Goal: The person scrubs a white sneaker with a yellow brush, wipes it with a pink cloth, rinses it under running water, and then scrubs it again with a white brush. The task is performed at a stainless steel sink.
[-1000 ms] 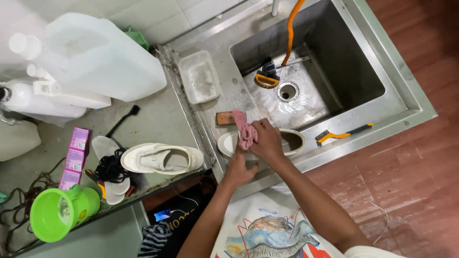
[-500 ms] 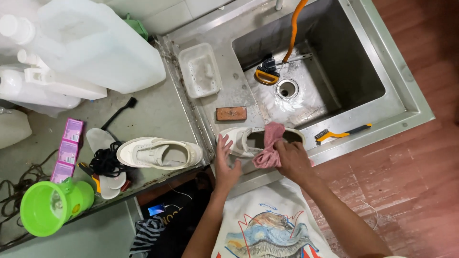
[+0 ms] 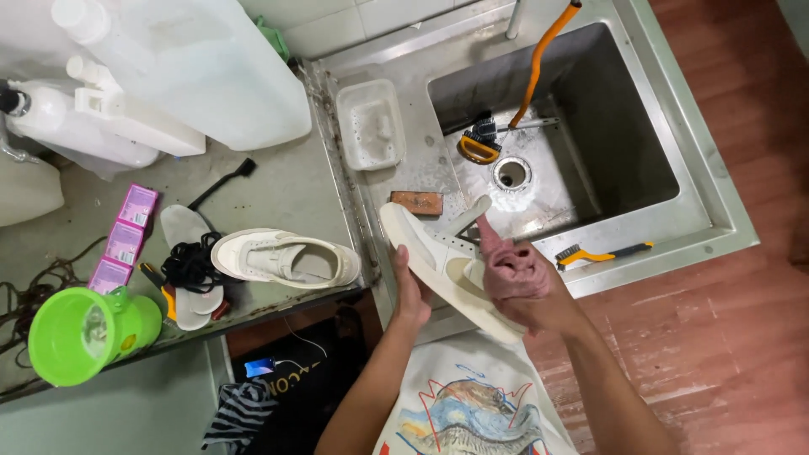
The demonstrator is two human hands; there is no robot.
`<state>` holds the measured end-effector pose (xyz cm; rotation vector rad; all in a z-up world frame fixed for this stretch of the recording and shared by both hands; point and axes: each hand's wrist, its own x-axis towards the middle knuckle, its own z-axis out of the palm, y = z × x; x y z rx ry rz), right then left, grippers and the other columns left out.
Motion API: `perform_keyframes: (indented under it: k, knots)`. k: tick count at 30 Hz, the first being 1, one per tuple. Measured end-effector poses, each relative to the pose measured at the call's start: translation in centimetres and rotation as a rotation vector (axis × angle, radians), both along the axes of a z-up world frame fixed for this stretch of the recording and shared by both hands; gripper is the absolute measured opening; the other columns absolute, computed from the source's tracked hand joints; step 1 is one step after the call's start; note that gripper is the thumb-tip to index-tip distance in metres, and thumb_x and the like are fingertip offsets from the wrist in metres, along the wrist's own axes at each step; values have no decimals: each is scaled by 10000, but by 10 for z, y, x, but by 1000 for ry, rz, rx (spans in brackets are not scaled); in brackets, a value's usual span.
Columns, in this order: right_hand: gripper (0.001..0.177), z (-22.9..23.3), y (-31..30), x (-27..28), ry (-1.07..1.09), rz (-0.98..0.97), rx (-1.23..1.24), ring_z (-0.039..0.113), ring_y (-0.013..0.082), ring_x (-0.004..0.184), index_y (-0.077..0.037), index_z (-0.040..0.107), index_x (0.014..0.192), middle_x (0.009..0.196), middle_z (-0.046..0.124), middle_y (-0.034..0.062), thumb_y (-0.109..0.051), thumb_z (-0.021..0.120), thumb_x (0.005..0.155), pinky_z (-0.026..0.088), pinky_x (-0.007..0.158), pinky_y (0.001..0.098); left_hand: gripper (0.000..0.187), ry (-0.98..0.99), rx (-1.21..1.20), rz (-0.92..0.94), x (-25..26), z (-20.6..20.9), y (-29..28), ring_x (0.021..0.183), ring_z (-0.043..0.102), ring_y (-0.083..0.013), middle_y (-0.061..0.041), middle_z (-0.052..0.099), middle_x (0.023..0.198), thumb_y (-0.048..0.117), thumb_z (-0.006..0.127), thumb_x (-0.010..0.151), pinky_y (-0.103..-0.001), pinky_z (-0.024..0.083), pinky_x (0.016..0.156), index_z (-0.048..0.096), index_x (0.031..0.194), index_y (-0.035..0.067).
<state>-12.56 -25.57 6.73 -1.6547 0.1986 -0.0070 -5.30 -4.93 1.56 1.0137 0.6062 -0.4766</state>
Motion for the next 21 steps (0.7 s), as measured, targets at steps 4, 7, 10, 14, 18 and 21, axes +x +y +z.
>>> perform_keyframes:
  k: [4,7,10,14,18,21]
  knots:
    - [723,-3,-22,-20,-83,153,294,746,219,924,4,694,1199,993,817,155,139,964,543,603,888,404,1066,-38,-132,39,-3,-5,-2,1454,464,-490,-281,445,1594,701,656,886,-708,319,1186,256,1734,193]
    - [690,39,-27,-9,-165,129,160,723,272,992,15,685,1237,1074,779,193,100,922,594,579,933,441,1089,-115,-161,122,14,11,-8,1460,428,-478,-303,417,1627,701,627,845,-687,308,1207,287,1714,140]
    - [650,82,-24,-11,-266,99,-38,690,351,1094,31,671,1293,1196,722,252,43,859,671,542,1000,498,1008,-209,-181,233,1,-20,-10,1399,503,-424,-228,496,1582,618,607,826,-645,374,1194,330,1695,188]
    - [609,146,20,15,-422,31,-343,642,471,1246,55,652,1377,1380,638,342,-41,762,787,490,1100,585,1195,-646,-14,131,-10,-14,-15,1426,439,-308,-189,464,1608,484,720,690,-566,295,1251,253,1735,139]
    - [698,81,61,58,-543,68,-147,628,464,1353,-35,722,1317,1401,674,242,-42,827,626,518,1103,565,1176,-733,17,84,-3,8,-24,1410,413,-232,-132,486,1562,503,768,669,-465,281,1224,297,1670,104]
    - [588,60,97,28,-728,-17,-632,707,415,1197,-161,774,1201,1401,691,180,-628,446,1060,553,1034,519,961,-559,-139,194,18,2,-24,1282,503,-288,-148,569,1420,446,694,702,-452,379,1097,424,1543,70]
